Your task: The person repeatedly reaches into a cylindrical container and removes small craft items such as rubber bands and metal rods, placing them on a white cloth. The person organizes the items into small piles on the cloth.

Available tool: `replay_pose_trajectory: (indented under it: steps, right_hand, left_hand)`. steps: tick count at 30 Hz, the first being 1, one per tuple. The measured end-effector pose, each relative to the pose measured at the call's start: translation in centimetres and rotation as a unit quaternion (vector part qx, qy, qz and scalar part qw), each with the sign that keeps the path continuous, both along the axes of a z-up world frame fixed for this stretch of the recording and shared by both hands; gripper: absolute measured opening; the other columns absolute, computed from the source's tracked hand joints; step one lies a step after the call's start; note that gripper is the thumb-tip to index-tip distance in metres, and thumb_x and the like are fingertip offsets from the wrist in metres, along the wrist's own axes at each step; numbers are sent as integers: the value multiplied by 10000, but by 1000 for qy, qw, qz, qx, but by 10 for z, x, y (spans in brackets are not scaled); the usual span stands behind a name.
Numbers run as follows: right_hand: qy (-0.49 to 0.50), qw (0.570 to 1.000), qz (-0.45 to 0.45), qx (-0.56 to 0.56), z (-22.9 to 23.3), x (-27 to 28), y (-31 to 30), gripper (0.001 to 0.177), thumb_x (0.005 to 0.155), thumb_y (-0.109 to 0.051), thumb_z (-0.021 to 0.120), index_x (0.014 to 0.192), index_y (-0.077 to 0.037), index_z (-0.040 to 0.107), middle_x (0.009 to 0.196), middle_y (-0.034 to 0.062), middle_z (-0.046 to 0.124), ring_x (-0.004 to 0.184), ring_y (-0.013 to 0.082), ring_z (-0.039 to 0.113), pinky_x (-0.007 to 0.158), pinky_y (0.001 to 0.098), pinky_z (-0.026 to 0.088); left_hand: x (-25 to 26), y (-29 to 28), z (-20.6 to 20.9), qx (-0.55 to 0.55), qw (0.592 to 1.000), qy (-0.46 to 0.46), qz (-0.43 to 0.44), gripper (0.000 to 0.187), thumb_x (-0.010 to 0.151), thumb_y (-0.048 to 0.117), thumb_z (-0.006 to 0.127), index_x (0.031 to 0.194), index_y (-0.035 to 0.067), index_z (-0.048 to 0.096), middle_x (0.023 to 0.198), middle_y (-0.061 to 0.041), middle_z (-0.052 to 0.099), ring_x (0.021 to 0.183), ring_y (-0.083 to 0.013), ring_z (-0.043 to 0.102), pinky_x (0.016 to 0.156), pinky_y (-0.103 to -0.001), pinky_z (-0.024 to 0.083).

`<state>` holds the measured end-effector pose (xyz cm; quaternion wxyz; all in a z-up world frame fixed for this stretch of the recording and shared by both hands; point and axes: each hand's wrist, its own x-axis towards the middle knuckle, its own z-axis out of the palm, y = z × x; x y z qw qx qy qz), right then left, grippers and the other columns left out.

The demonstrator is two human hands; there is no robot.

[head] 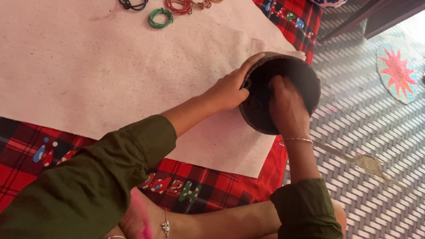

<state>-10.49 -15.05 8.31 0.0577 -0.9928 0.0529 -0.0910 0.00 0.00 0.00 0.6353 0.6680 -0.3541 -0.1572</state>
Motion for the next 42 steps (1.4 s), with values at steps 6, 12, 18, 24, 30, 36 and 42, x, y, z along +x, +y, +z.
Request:
replay_pose_trajectory:
  steps: [6,12,18,24,30,36,42]
  right_hand:
    - [-61,995,2,-74,-22,0,-18,280,807,29,546,1027,-87,675,1039,174,666,963,408,667,794,514,547]
    - [14,986,-1,-167,-56,-2,-47,182,927,-126,543,910,-66,714,853,225,701,758,417,704,620,527,569]
    - [46,993,-28,-104,-52,-1,-43,209,934,-131,527,870,-70,717,806,257,699,714,450,694,624,548,567]
    - [-149,988,-31,8,-19,3,-22,187,934,-11,500,1026,8,662,899,260,716,825,464,675,689,556,505]
    - [-213,954,41,207,13,-4,-11,295,819,90,356,1008,37,576,813,157,658,707,282,651,695,379,537]
    - [-181,977,21,109,4,1,-27,142,971,-35,521,982,2,658,832,207,685,782,360,691,735,456,526]
    - [30,984,-40,-171,-45,20,-62,174,927,-128,589,886,-77,749,931,232,715,880,395,700,786,501,539]
  left_hand:
    - [-1,-2,1,-2,1000,2,5,985,778,-51,560,1619,292,177,1523,-214,521,1401,-389,514,1120,-437,434]
    - [-2,-5,2,-50,998,-44,13,978,751,-78,552,1607,236,198,1598,-230,424,1431,-399,473,1143,-426,416]
    - [-6,0,9,-2,1000,-7,7,981,752,-67,545,1616,241,195,1577,-211,444,1438,-381,471,1152,-416,415]
    - [-12,0,26,110,994,9,16,980,780,14,573,1607,344,163,1492,-282,486,1328,-453,537,1081,-484,457]
    - [-9,-6,40,179,984,18,15,972,806,64,567,1612,375,121,1457,-347,472,1229,-505,584,1050,-507,486]
    - [1,-15,34,127,992,-1,24,958,778,39,552,1610,283,143,1383,-300,581,1276,-476,565,1074,-511,451]
    - [5,-21,25,137,990,2,22,958,780,41,548,1617,264,139,1375,-291,585,1288,-469,554,1087,-509,440]
